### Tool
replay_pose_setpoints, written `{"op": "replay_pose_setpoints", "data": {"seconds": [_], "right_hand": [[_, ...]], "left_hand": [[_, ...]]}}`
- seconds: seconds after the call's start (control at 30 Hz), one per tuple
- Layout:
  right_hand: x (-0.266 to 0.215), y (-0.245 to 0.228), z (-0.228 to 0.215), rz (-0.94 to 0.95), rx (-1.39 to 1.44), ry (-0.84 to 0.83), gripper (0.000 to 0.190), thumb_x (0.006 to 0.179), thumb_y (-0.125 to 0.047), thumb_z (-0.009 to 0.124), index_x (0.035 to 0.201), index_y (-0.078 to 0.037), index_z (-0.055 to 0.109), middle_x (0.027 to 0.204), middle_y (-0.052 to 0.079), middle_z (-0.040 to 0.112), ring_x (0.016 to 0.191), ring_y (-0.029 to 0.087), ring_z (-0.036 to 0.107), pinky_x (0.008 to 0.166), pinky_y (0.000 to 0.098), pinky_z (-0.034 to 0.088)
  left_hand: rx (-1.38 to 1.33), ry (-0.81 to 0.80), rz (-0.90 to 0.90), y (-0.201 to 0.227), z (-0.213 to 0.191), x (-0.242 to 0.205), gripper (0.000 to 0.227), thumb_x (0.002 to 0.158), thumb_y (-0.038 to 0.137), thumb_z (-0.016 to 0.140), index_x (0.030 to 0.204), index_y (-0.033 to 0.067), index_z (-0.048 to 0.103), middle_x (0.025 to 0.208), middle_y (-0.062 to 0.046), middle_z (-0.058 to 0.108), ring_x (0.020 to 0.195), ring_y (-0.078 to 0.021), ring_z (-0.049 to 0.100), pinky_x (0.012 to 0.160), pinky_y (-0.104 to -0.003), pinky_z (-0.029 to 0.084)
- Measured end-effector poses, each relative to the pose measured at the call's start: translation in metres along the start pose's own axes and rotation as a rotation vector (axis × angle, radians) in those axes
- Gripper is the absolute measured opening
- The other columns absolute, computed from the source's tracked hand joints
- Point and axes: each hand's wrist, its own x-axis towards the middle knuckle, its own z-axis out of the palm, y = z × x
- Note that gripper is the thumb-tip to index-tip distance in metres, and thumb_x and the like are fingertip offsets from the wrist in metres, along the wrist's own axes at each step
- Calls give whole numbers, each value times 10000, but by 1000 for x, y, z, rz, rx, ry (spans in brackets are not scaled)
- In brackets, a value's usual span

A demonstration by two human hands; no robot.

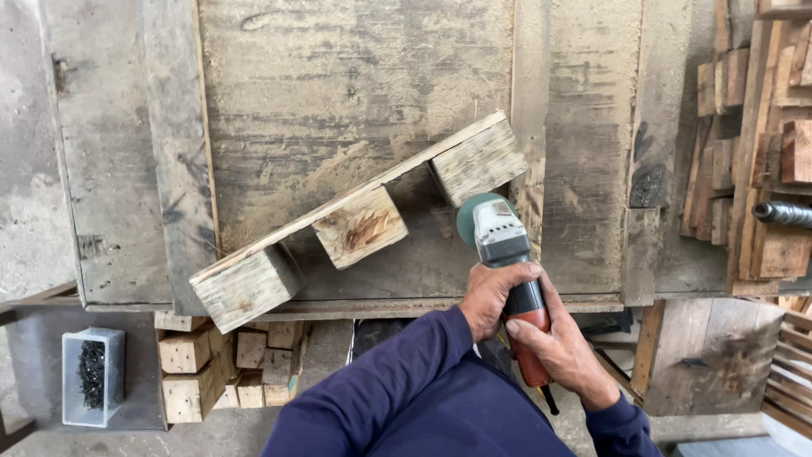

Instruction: The person uses an angle grinder with a sanding disc to smooth the surfaces of a wooden pallet block. They hold the block with one hand while operating the tool with the other, moving the grinder across the top and side faces to remove roughness.

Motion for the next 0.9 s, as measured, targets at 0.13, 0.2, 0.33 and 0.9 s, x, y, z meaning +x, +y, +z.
{"op": "replay_pose_setpoints", "data": {"seconds": [0.13,0.2,0.33,0.9], "right_hand": [[13,-14,-5,-166,-9,-9,989,833,-251,707,1637,-125,144,1273,153,593,1040,197,635,852,361,550],[14,-18,-9,-208,-22,-8,972,844,-252,710,1639,-102,171,1348,165,578,1147,195,593,956,341,498],[6,-22,-12,-119,-1,-30,976,833,-283,692,1644,-125,171,1368,184,563,1134,237,620,940,365,516],[50,-42,-17,-172,67,38,943,855,-263,673,1631,-114,158,1390,162,537,1189,258,592,975,385,516]], "left_hand": [[10,14,-50,19,6,17,324,796,195,819,1000,-20,690,883,-82,687,750,-174,675,704,-384,597],[26,58,-68,22,11,22,316,792,193,821,976,-37,705,871,-84,694,738,-169,674,690,-380,597],[69,76,-40,22,17,16,295,802,201,820,958,-30,723,860,-75,703,738,-160,663,684,-348,575],[110,-37,-51,62,26,61,286,819,165,822,1008,-19,711,899,-64,702,772,-161,667,710,-330,571]]}}
